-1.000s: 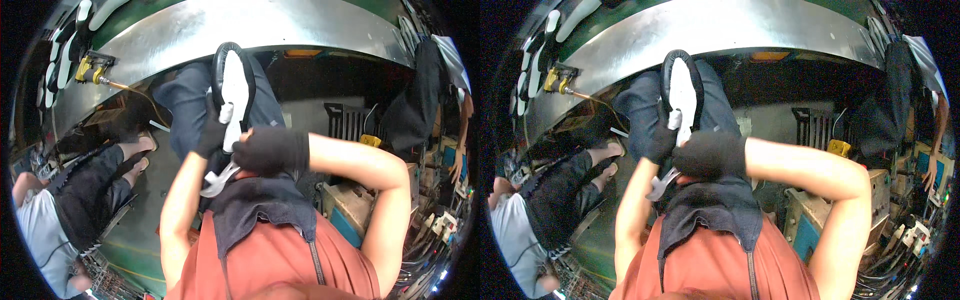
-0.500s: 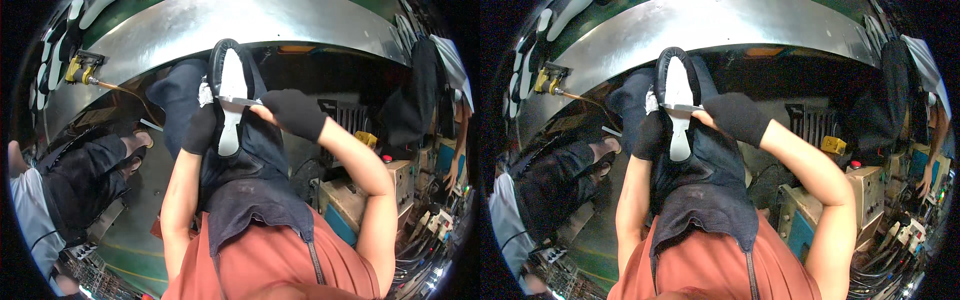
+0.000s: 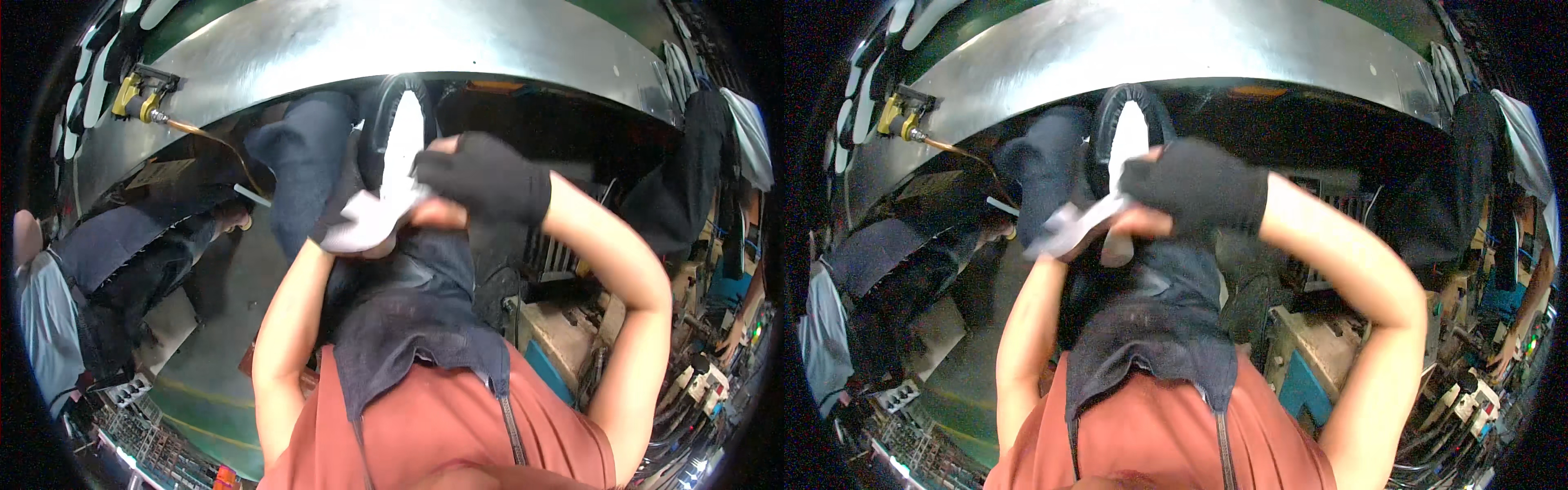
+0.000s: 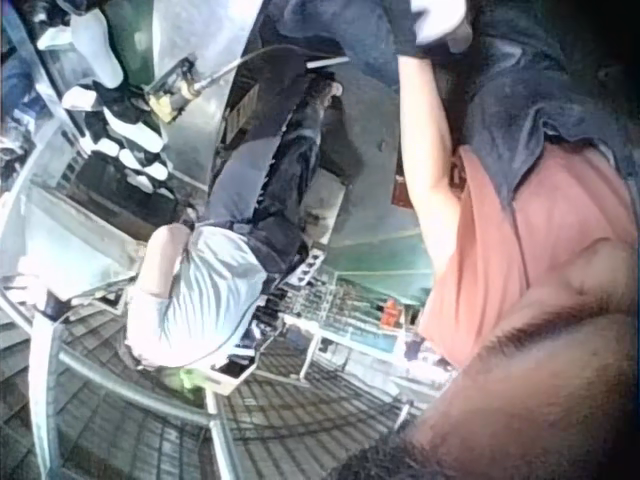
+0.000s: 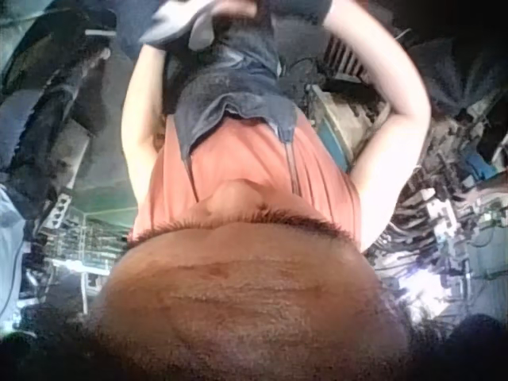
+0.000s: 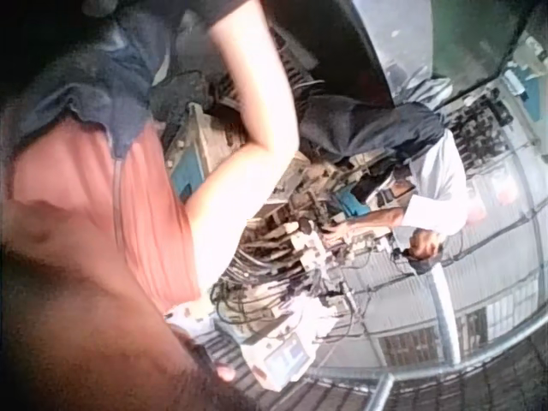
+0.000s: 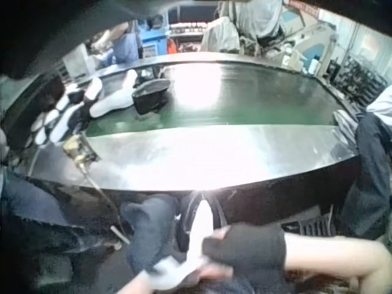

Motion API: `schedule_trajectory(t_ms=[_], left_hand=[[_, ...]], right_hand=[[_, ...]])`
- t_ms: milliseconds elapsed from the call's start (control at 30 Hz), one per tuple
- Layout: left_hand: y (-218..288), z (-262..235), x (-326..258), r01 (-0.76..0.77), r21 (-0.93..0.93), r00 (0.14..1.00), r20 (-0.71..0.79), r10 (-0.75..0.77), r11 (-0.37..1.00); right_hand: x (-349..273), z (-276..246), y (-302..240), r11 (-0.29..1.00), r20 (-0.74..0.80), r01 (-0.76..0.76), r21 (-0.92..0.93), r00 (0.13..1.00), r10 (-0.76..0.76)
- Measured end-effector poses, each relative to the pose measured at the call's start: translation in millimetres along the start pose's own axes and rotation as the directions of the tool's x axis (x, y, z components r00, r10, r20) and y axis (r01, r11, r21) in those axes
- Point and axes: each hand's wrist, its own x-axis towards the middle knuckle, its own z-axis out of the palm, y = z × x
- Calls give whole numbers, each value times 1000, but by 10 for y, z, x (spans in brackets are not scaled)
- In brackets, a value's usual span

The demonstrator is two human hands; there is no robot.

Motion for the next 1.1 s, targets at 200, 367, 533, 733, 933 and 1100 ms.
schedule_trajectory(t_ms=[200, 367, 533, 733, 933, 1100], left_hand=[[-596, -78, 2, -234, 233, 969, 133, 207, 944], [-392, -119, -48, 52, 56, 996, 68, -55, 997], [-240, -167, 51, 68, -171, 989, 139, -44, 983], [-426, -127, 12, 160, -284, 985, 105, -135, 945], [-392, -79, -54, 133, -265, 990, 87, -113, 955], [-250, 21, 43, -2, -356, 999, 36, 16, 934]], right_hand=[[-33, 74, -335, 991, 92, -91, -93, 991, 100], [-217, 243, -63, 923, 314, -204, -326, 898, 309], [-315, 407, -91, 860, 281, -507, -63, 818, 503], [-1256, 1208, -476, 87, 248, -558, 825, 496, 832], [-1217, 1772, -797, -245, 288, -439, 865, 33, 957], [-1378, 1905, -584, -42, 157, -424, 905, 241, 958]])
